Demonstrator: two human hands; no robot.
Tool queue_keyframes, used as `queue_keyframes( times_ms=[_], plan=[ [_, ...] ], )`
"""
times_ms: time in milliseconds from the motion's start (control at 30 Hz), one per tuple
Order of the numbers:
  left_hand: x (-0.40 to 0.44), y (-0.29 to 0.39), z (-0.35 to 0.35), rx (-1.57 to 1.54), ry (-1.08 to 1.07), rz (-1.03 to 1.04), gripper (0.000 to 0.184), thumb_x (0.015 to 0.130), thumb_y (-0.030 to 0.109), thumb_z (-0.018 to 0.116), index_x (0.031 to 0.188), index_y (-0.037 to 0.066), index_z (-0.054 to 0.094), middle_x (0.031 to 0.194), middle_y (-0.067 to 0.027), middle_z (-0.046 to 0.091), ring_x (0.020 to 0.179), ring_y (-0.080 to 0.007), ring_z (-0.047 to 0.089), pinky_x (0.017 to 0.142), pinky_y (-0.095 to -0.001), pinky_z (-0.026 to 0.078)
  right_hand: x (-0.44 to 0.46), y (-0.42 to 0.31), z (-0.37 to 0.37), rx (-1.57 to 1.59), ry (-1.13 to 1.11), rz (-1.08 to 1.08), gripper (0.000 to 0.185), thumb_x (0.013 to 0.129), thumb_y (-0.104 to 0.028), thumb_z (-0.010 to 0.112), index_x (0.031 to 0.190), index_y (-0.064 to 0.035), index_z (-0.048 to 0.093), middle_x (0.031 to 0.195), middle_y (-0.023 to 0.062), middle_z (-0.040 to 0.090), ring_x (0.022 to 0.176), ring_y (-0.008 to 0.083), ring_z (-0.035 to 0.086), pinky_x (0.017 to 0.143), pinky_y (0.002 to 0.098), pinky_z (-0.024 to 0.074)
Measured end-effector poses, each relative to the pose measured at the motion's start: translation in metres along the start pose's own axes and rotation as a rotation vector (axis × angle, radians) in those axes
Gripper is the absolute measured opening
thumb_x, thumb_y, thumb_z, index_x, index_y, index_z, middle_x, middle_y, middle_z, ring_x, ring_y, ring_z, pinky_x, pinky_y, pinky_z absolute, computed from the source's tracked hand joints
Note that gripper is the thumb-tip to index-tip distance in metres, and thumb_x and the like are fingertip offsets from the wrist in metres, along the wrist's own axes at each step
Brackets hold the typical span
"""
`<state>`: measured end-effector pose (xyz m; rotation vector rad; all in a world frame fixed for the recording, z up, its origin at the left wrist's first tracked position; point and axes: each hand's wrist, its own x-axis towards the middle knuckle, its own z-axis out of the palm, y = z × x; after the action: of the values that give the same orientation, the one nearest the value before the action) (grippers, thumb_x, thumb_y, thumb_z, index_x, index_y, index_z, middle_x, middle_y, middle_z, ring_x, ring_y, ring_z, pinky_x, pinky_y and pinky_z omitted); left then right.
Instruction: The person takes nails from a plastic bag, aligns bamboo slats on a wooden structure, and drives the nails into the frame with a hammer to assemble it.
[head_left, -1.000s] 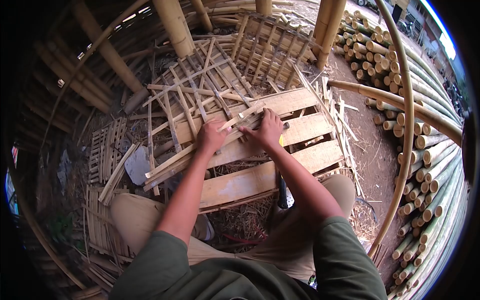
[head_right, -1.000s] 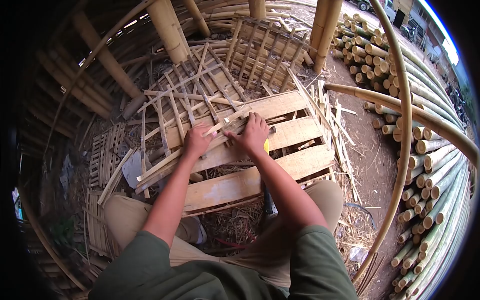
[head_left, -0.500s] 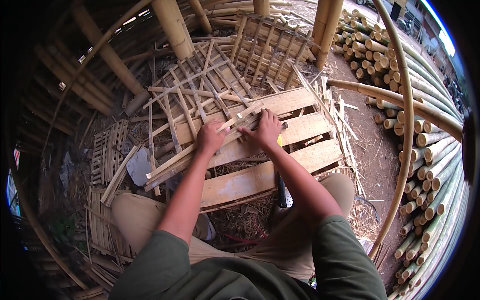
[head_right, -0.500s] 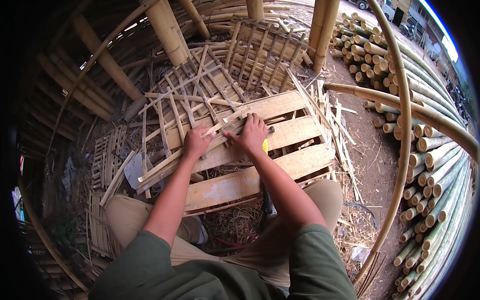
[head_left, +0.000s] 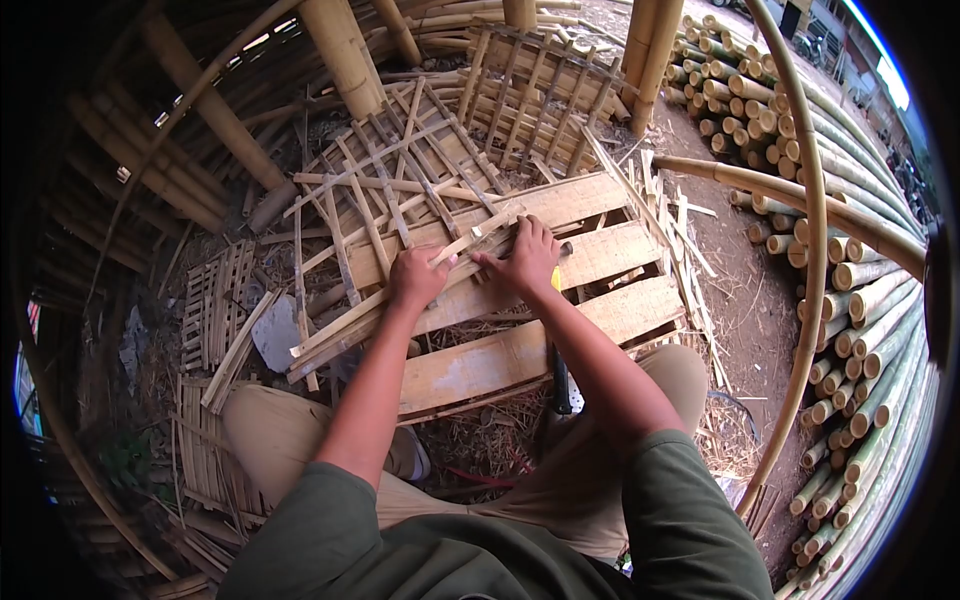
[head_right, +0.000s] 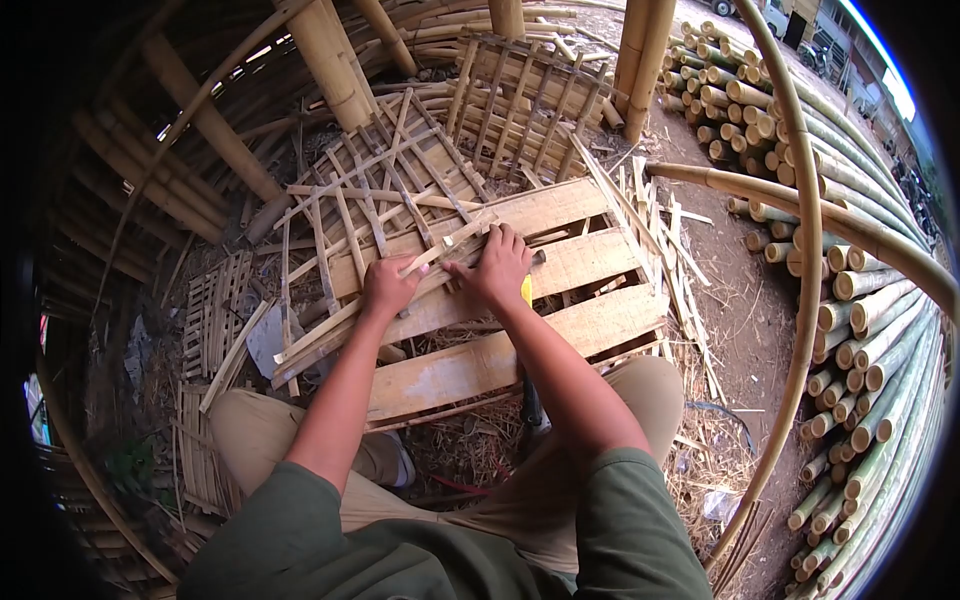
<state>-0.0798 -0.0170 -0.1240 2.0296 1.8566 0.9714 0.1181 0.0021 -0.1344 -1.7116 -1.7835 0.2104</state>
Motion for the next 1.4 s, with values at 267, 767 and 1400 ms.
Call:
queue_keyframes(
  times_ms=[267,767,1400],
  plan=[
    [-0.004,0.012,-0.006,0.031,0.006,0.071,0.027,0.085,0.030,0.068,0.091,0.004,0.073,0.092,-0.0133,0.070,0.091,-0.0341,0.065,0.089,-0.0378,0.050,0.002,-0.003,-0.001,-0.015,0.001,-0.007,0.110,0.059,-0.072,0.074,0.131,0.0052,0.045,0.136,0.0235,0.045,0.130,0.0404,0.038,0.107,0.0479,0.0281],
    [0.016,-0.021,0.029,0.134,0.252,-0.139,0.042,0.090,0.027,0.054,0.127,0.008,0.055,0.144,-0.0138,0.043,0.136,-0.0311,0.035,0.115,-0.0494,0.020,-0.049,-0.006,-0.091,-0.554,-0.858,0.198,0.058,0.083,-0.057,0.062,0.105,-0.0038,0.071,0.107,0.0137,0.070,0.101,0.0300,0.067,0.084,0.0401,0.0539],
    [0.013,0.011,0.001,0.393,0.017,-0.360,0.046,0.087,0.023,0.048,0.131,0.010,0.051,0.147,-0.0089,0.041,0.139,-0.0294,0.032,0.119,-0.0486,0.011,-0.027,0.023,-0.137,0.164,-0.186,0.147,0.037,0.097,-0.029,0.054,0.079,0.0032,0.055,0.067,0.0276,0.059,0.067,0.0462,0.060,0.062,0.0511,0.0466]
  ],
)
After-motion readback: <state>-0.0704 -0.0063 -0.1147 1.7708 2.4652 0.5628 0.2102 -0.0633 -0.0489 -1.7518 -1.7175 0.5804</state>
